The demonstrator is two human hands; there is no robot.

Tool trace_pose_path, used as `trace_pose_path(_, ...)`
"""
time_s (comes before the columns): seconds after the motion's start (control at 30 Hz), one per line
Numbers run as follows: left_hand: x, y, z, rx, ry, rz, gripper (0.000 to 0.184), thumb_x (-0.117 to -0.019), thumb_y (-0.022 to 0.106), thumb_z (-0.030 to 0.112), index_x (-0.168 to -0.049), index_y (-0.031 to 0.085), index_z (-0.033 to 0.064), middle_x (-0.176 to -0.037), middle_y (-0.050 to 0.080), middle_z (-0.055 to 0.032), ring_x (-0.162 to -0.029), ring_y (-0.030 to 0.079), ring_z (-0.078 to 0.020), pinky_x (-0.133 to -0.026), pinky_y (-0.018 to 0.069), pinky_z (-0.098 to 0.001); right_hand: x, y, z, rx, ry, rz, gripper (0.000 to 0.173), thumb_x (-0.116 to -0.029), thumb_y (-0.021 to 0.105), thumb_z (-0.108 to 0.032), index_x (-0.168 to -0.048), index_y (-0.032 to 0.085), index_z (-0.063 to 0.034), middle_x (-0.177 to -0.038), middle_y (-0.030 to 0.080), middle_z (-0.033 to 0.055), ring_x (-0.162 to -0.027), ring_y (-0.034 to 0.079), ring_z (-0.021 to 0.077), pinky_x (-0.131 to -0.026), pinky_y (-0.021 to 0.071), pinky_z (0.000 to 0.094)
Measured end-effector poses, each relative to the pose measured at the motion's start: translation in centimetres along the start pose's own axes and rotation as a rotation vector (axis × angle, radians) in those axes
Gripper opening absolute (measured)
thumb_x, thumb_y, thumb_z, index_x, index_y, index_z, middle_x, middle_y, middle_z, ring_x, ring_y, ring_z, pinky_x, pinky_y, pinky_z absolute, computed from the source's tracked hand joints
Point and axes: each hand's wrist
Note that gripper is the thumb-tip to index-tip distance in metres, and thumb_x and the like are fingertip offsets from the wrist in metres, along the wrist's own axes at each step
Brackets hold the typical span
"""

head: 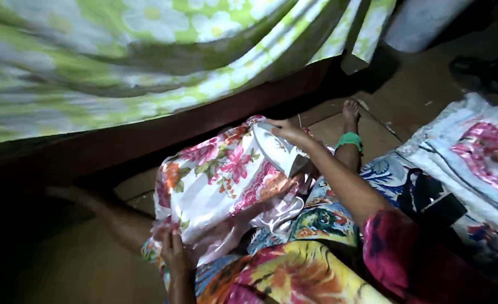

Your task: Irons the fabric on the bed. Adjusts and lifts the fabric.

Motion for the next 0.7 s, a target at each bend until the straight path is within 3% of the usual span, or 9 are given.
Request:
trace_pose_path(0.07,0.1,0.0,0.5,-0.037,-0.014,0.003,0.044,-0.1073,0.039,0.014,-0.132,0.05,-0.0204,-0.129,0.057,-0.0338,-0.119,0.057,-0.0204,-0.106,0.0431,-0.0323,-0.6,-2.9,1.9,-0.081,0.036,0.095,0.047,-0.1078,0.051,-0.019,-0.155,0.046,-0.0156,-0.133,0.06,0.0214,-0.084,0.065,0.0267,-0.069,0.0561,0.0438)
trace_pose_path(0.17,0.2,0.4,0.8,-0.07,-0.025,0.02,0.045,-0.1073,0.038,0.014,-0.133,0.048,-0.0216,-0.135,0.053,-0.0364,-0.127,0.054,-0.0243,-0.111,0.0393,-0.0333,-1.5,-7.4,5.0,-0.129,0.037,0.228,0.061,-0.1018,0.064,-0.024,-0.157,0.039,-0.0133,-0.129,0.062,0.0227,-0.079,0.065,0.0262,-0.066,0.0569,0.0434)
trace_pose_path(0.23,0.2,0.4,0.7,-0.088,-0.031,0.022,0.046,-0.1074,0.036,0.014,-0.135,0.047,-0.021,-0.138,0.051,-0.0358,-0.131,0.052,-0.0249,-0.113,0.0374,-0.0338,-2.5,-10.3,6.8,-0.135,0.042,0.312,0.071,-0.0952,0.071,-0.017,-0.157,0.034,-0.012,-0.121,0.063,0.0241,-0.078,0.065,0.028,-0.066,0.0573,0.0451)
trace_pose_path(0.3,0.0,0.6,0.6,-0.099,-0.029,0.027,0.046,-0.1077,0.035,0.014,-0.135,0.047,-0.0213,-0.138,0.051,-0.0358,-0.131,0.052,-0.024,-0.113,0.0371,-0.0335,-3.5,-13.2,8.3,-0.15,0.028,0.432,0.076,-0.0897,0.071,-0.006,-0.155,0.032,-0.0099,-0.117,0.062,0.0246,-0.076,0.065,0.0297,-0.063,0.0573,0.0462)
trace_pose_path(0.4,-0.1,1.0,1.0,-0.077,-0.058,0.037,0.047,-0.1087,0.033,0.014,-0.137,0.043,-0.0217,-0.142,0.048,-0.0354,-0.133,0.048,-0.022,-0.115,0.0352,-0.0325,-4.8,-16.8,10.6,-0.213,-0.092,0.607,0.078,-0.0921,0.069,-0.006,-0.156,0.025,-0.008,-0.116,0.063,0.02,-0.071,0.066,0.0235,-0.061,0.0588,0.0416)
trace_pose_path(0.47,-0.1,1.1,0.8,-0.089,-0.068,0.046,0.049,-0.1084,0.033,0.014,-0.14,0.04,-0.0221,-0.145,0.044,-0.0373,-0.138,0.045,-0.026,-0.118,0.0318,-0.0347,-6.2,-18.3,12.7,-0.29,-0.106,0.7,0.074,-0.0909,0.068,-0.002,-0.154,0.029,-0.0022,-0.124,0.061,0.0208,-0.08,0.068,0.0231,-0.069,0.061,0.0398)
trace_pose_path(0.57,-0.1,0.9,0.0,-0.105,-0.083,0.05,0.052,-0.108,0.031,0.015,-0.146,0.034,-0.021,-0.153,0.036,-0.0364,-0.145,0.038,-0.0269,-0.121,0.0272,-0.0344,-8.7,-20.1,15.3,-0.374,0.137,0.778,0.062,-0.0821,0.071,0.009,-0.14,0.051,0.0011,-0.127,0.06,0.0219,-0.104,0.064,0.0287,-0.089,0.0561,0.0454)
trace_pose_path(0.63,0.0,0.7,-0.8,-0.144,-0.125,0.071,0.053,-0.1089,0.029,0.016,-0.148,0.032,-0.019,-0.153,0.036,-0.036,-0.145,0.038,-0.0292,-0.121,0.0278,-0.0374,-10.5,-20.9,17.8,-0.428,0.218,0.79,0.061,-0.0797,0.072,0.011,-0.137,0.055,0.0003,-0.127,0.06,0.0215,-0.109,0.062,0.0288,-0.09,0.0549,0.0471)
trace_pose_path(0.7,0.0,0.6,-1.9,-0.158,-0.164,0.093,0.054,-0.11,0.028,0.018,-0.15,0.029,-0.0171,-0.155,0.034,-0.0353,-0.146,0.037,-0.0307,-0.122,0.0277,-0.0391,-11.7,-20.7,20.6,-0.444,0.226,0.791,0.061,-0.0825,0.071,0.009,-0.139,0.053,0.0003,-0.13,0.059,0.0219,-0.111,0.062,0.029,-0.092,0.0546,0.0465)
Point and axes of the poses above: each hand's wrist, its own x-axis away from the middle knuckle, its own y-axis out of the palm, z = x × y
